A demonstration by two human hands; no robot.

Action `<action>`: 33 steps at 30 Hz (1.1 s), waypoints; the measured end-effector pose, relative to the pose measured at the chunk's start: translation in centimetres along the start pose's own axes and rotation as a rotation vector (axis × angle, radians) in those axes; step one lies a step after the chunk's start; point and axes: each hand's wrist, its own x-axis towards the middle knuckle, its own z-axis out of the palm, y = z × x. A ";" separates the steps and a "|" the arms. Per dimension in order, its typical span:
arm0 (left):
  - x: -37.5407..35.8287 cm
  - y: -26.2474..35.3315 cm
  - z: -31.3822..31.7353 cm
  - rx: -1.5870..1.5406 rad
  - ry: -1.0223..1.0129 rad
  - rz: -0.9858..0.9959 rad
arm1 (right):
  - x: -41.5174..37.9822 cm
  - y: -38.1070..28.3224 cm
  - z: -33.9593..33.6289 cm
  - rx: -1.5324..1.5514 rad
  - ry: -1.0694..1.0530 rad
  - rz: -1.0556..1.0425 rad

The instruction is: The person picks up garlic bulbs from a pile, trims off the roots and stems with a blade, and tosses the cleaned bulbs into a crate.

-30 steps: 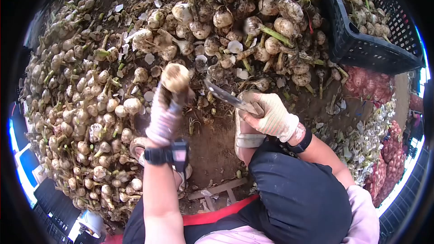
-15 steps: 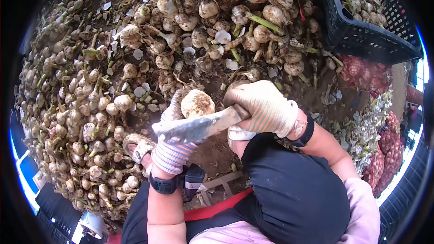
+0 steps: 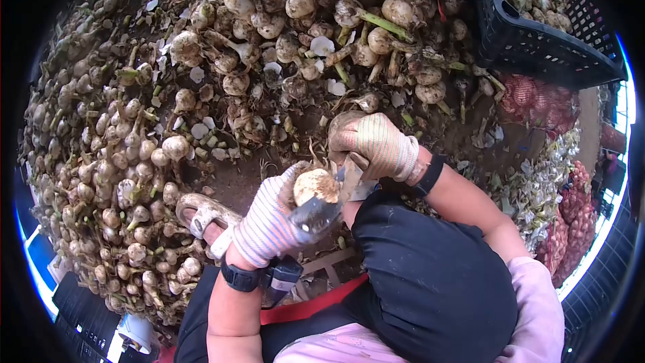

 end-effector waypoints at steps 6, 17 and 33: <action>-2.7 0.1 -1.6 -0.778 0.053 -0.281 | -2.9 2.1 -0.4 0.518 0.236 0.610; 2.0 0.8 0.0 -2.117 0.649 0.141 | 0.2 -3.6 1.1 0.679 0.137 0.488; 2.0 -10.5 -9.8 -0.681 0.846 -0.217 | -0.8 -2.2 2.0 0.895 0.259 0.684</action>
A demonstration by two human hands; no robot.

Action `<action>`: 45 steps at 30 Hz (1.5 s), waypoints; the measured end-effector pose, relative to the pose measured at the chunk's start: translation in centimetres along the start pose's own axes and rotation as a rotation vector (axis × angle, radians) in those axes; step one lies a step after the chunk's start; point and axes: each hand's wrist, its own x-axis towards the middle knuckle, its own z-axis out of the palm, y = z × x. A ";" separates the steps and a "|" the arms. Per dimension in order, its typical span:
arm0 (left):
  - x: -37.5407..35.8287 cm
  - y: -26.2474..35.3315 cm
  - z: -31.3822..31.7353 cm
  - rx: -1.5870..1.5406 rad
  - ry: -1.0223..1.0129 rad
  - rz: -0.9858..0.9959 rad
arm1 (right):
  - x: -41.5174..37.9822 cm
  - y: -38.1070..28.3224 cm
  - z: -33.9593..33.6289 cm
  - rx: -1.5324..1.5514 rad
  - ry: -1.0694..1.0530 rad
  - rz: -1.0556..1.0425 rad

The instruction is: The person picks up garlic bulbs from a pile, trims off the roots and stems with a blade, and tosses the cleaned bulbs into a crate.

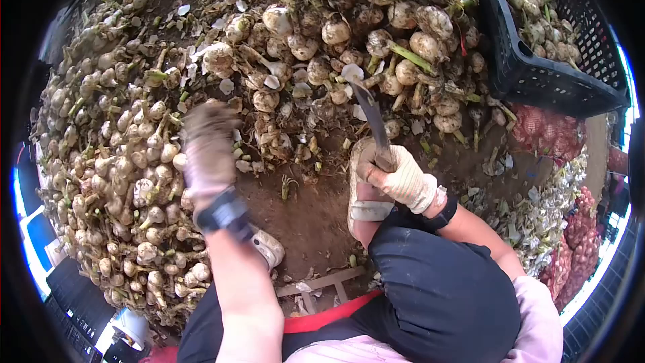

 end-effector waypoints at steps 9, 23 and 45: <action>0.3 -4.8 5.6 0.156 0.028 -0.177 | -0.1 0.6 -0.6 -0.166 0.006 -0.042; -9.6 1.0 5.2 -0.255 -0.462 -0.267 | 0.8 -3.1 0.5 -1.138 -0.160 -0.363; -12.7 -1.4 4.8 0.555 -0.372 0.079 | 0.3 -5.7 1.1 -1.108 -0.234 -0.439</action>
